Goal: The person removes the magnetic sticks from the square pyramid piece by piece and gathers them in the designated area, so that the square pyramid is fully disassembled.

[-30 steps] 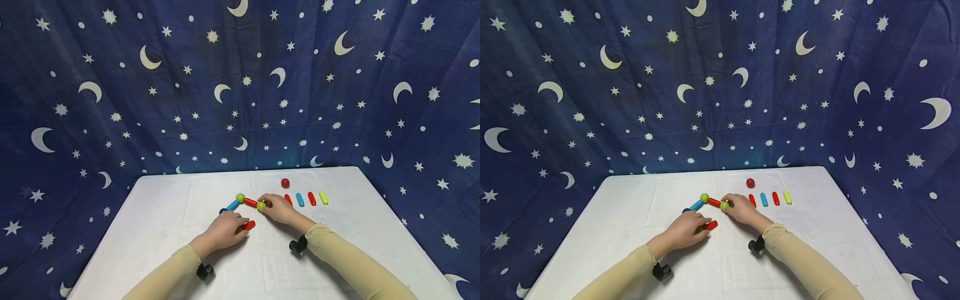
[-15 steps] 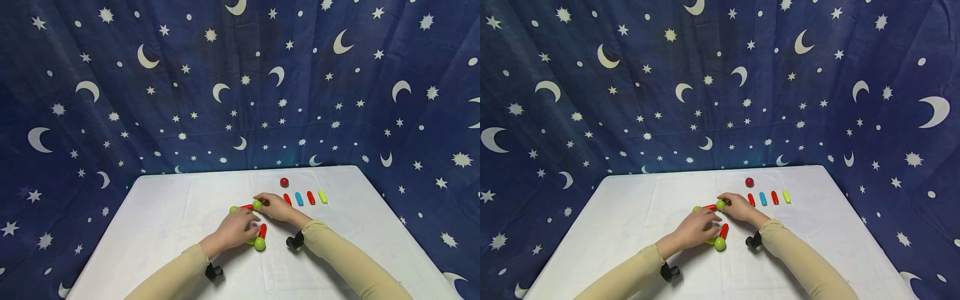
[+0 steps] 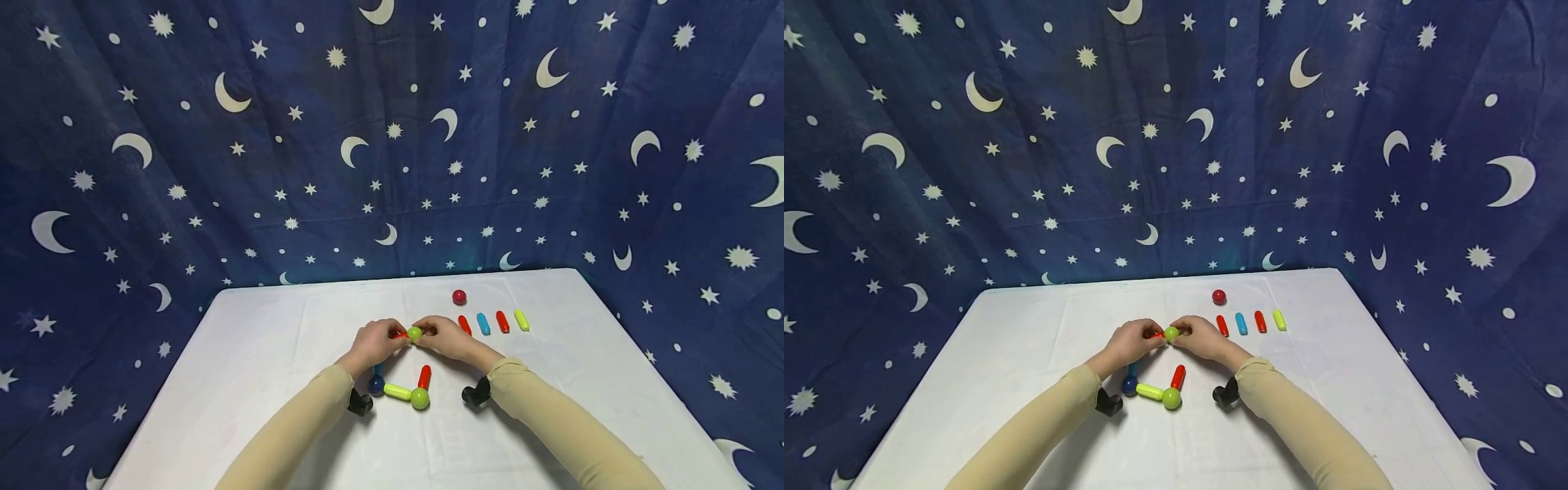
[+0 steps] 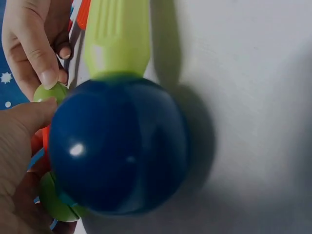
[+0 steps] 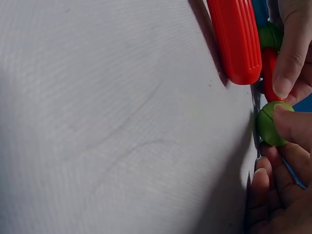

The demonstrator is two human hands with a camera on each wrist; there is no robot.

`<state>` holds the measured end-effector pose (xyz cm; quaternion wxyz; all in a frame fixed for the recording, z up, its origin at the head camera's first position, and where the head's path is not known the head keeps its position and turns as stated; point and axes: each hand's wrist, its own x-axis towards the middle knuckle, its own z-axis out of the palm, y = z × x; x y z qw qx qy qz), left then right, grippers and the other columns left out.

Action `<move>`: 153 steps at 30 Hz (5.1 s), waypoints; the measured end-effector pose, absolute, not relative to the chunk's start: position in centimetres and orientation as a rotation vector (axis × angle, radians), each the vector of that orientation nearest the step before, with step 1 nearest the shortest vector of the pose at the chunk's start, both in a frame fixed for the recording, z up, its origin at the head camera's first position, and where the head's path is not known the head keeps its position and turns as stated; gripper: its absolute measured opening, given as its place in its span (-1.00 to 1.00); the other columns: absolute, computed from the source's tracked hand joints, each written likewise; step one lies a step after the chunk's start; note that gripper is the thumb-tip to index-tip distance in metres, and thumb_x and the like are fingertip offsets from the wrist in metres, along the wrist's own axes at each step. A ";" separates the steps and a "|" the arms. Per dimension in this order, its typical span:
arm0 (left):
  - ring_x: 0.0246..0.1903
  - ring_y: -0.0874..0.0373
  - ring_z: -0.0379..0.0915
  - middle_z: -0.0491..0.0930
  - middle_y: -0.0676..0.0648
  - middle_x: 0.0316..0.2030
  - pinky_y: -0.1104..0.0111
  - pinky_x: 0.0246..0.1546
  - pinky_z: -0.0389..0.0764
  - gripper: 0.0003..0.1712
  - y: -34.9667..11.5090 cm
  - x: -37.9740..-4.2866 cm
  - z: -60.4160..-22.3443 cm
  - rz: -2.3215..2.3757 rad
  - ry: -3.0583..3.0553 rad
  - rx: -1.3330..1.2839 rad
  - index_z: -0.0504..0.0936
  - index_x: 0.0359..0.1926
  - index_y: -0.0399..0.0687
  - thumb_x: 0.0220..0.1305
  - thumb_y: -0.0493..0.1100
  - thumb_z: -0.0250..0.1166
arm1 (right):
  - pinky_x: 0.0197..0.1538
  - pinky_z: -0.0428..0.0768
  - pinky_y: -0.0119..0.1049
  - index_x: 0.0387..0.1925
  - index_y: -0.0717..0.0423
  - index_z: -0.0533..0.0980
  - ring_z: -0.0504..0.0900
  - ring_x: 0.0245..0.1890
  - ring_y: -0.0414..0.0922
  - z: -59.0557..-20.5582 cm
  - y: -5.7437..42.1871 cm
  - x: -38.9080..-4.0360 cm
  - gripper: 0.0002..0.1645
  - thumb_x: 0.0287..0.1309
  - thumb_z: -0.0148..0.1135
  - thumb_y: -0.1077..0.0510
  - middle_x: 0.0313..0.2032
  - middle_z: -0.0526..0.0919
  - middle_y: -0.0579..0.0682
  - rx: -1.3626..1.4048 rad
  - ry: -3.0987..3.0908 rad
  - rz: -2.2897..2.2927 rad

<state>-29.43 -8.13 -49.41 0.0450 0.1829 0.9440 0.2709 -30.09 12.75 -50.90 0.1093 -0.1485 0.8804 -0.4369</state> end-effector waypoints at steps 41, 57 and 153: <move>-0.22 0.07 0.48 0.62 0.00 -0.23 0.10 -0.11 0.47 -0.58 -8.9 -29.0 -49.8 0.725 2.937 0.588 0.73 0.07 0.03 0.24 0.06 0.49 | -0.15 0.63 -0.14 0.16 0.08 0.61 0.59 -0.15 -0.08 -49.2 14.2 -30.4 -0.56 0.31 0.40 0.03 -0.12 0.66 -0.05 -0.405 2.541 -1.457; -0.17 0.03 0.40 0.56 -0.05 -0.14 0.13 -0.08 0.48 -0.52 -12.3 -27.2 -49.6 0.866 2.939 0.350 0.67 0.08 -0.04 0.27 0.13 0.44 | 0.26 0.45 0.14 0.36 0.29 0.37 0.47 0.13 0.21 -47.3 24.5 -35.6 -0.35 0.40 0.27 0.01 0.15 0.51 0.30 0.028 2.843 -1.216; -0.06 0.10 0.53 0.65 -0.08 0.02 0.11 0.08 0.53 -0.64 -9.2 -28.2 -49.5 0.825 2.709 0.513 0.56 0.20 0.09 0.54 0.09 0.13 | -0.03 0.54 -0.15 -0.11 -0.09 0.71 0.51 -0.24 -0.19 -50.0 12.3 -28.6 -0.83 0.27 0.43 0.07 -0.27 0.60 -0.20 -0.581 2.785 -0.869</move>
